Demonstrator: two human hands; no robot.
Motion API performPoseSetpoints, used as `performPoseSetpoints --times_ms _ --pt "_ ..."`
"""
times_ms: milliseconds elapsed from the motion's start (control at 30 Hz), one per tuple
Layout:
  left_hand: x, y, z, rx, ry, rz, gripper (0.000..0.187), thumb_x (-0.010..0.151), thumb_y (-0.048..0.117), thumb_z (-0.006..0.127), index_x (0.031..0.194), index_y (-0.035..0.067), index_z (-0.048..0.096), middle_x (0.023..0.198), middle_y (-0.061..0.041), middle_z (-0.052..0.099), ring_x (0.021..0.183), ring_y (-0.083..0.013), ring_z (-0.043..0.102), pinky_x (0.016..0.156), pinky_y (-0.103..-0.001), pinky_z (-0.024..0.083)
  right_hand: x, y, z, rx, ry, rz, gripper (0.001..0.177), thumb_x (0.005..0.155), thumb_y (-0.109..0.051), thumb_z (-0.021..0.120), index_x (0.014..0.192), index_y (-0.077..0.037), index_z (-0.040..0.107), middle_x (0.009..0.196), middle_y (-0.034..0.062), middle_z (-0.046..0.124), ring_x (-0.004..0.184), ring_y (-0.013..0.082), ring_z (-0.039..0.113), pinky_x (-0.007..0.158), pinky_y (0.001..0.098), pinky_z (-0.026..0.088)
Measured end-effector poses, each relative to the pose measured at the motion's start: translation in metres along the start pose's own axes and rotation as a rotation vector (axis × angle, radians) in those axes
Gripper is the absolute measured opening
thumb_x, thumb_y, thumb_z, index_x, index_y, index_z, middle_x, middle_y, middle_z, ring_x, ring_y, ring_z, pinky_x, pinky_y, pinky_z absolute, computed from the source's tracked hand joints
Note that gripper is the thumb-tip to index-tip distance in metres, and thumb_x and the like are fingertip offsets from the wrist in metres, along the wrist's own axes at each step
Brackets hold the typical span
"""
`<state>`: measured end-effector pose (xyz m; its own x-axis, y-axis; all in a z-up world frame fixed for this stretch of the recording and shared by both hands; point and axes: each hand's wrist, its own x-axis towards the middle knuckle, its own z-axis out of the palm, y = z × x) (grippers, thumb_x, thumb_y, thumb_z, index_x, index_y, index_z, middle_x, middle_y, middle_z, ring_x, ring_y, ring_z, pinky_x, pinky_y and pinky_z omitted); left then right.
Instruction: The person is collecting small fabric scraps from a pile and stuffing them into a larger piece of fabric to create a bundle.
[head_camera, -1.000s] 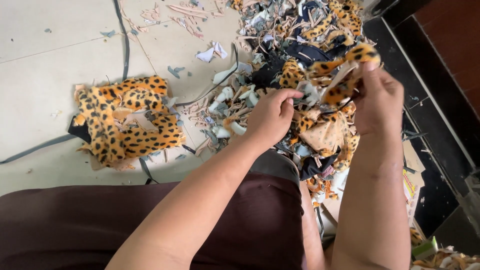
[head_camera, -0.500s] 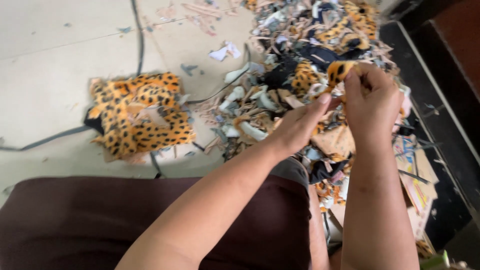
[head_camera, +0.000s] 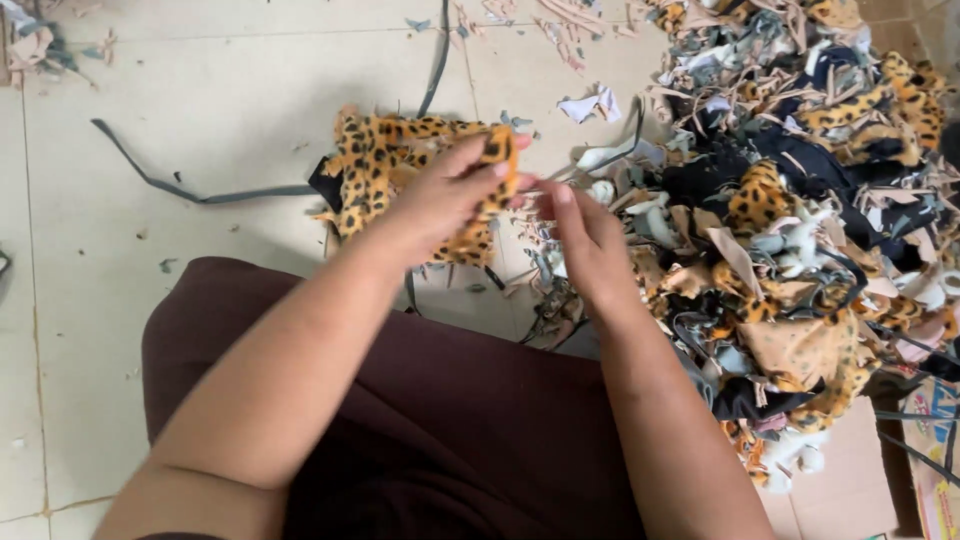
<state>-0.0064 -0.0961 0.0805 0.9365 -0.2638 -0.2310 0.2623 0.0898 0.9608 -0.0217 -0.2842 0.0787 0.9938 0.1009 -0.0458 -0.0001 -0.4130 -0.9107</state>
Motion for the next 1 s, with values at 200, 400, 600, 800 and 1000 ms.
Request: performPoseSetpoints --times_ms 200,400,600,800,1000 --pt "0.002 -0.041 -0.056 -0.145 -0.15 -0.137 0.025 0.096 0.016 0.071 0.118 0.006 0.066 0.107 -0.025 0.076 0.084 -0.0324 0.079 0.072 -0.038 0.066 0.026 0.004 0.068 0.638 -0.326 0.443 0.084 0.099 -0.072 0.031 0.129 -0.003 0.069 0.086 0.0079 0.057 0.088 0.025 0.062 0.094 0.0388 0.052" --pt "0.022 -0.061 -0.07 -0.061 -0.191 -0.212 0.017 0.099 0.014 0.066 0.109 0.001 0.064 0.089 -0.029 0.076 0.074 -0.0294 0.078 0.063 -0.035 0.065 0.07 0.063 0.093 0.773 -0.021 0.375 0.026 0.094 -0.028 0.078 0.113 -0.01 0.077 0.103 0.006 0.077 0.09 0.0144 0.068 0.082 0.0308 0.048" --pt "0.041 -0.067 -0.07 0.284 -0.149 -0.378 0.056 0.105 0.032 0.053 0.15 0.0 0.043 0.105 -0.019 0.079 0.086 -0.0182 0.08 0.076 -0.032 0.064 0.094 0.085 0.083 0.722 0.06 0.467 0.039 0.097 -0.033 0.072 0.127 -0.008 0.071 0.102 0.0071 0.076 0.078 0.013 0.07 0.066 0.0261 0.061" --pt "0.059 -0.089 -0.074 0.459 -0.06 -0.354 0.055 0.103 0.037 0.053 0.147 0.005 0.049 0.12 -0.015 0.074 0.089 -0.0123 0.079 0.079 -0.03 0.063 0.105 0.111 0.073 0.433 0.105 0.449 0.034 0.095 -0.02 0.076 0.127 -0.01 0.072 0.09 0.0058 0.07 0.062 0.0154 0.066 0.051 0.0251 0.06" --pt "0.056 -0.077 -0.081 0.558 -0.038 -0.36 0.048 0.101 0.035 0.052 0.143 0.011 0.055 0.095 -0.001 0.08 0.082 -0.0106 0.079 0.088 -0.032 0.059 0.105 0.133 0.04 0.581 -0.005 0.43 0.043 0.099 -0.004 0.062 0.14 -0.015 0.063 0.083 0.0114 0.068 0.057 0.0189 0.072 0.05 0.0327 0.066"
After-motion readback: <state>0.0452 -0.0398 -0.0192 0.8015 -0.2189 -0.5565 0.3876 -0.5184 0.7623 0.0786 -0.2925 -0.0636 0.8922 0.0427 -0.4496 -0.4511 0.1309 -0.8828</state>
